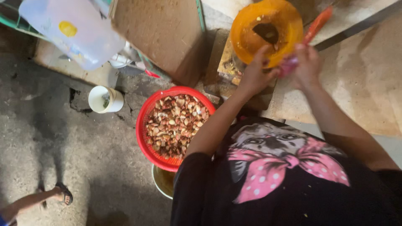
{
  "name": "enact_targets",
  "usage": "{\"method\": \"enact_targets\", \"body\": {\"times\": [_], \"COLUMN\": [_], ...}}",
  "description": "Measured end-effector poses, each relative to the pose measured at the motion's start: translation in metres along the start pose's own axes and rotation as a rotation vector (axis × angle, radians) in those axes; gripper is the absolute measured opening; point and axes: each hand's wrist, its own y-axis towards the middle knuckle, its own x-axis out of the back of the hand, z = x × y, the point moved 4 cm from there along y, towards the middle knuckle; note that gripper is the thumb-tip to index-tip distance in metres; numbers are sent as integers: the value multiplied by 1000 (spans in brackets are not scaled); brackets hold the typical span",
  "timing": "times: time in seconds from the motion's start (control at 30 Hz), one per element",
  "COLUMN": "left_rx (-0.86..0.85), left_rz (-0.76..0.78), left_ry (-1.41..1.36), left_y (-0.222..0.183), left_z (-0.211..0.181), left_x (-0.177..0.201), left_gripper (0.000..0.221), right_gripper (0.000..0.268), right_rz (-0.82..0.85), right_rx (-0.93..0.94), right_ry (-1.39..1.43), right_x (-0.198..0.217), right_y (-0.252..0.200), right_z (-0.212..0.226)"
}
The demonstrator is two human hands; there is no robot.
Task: The person repeatedly scoops chopped nuts from a red basket and feeds them into a manual grinder, then uses a red spatula to scrape and mix the ground paste inside the grinder. The process is repeated continuously to process the batch of nuts.
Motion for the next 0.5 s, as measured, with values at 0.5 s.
{"method": "enact_targets", "body": {"times": [0.5], "left_rx": [84], "left_rz": [361], "left_ry": [820], "left_y": [63], "left_z": [37], "left_x": [-13], "left_gripper": [97], "right_gripper": [27], "right_rz": [239], "right_rx": [1031], "right_ry": [-1676], "right_x": [-62], "right_y": [84], "right_z": [55]}}
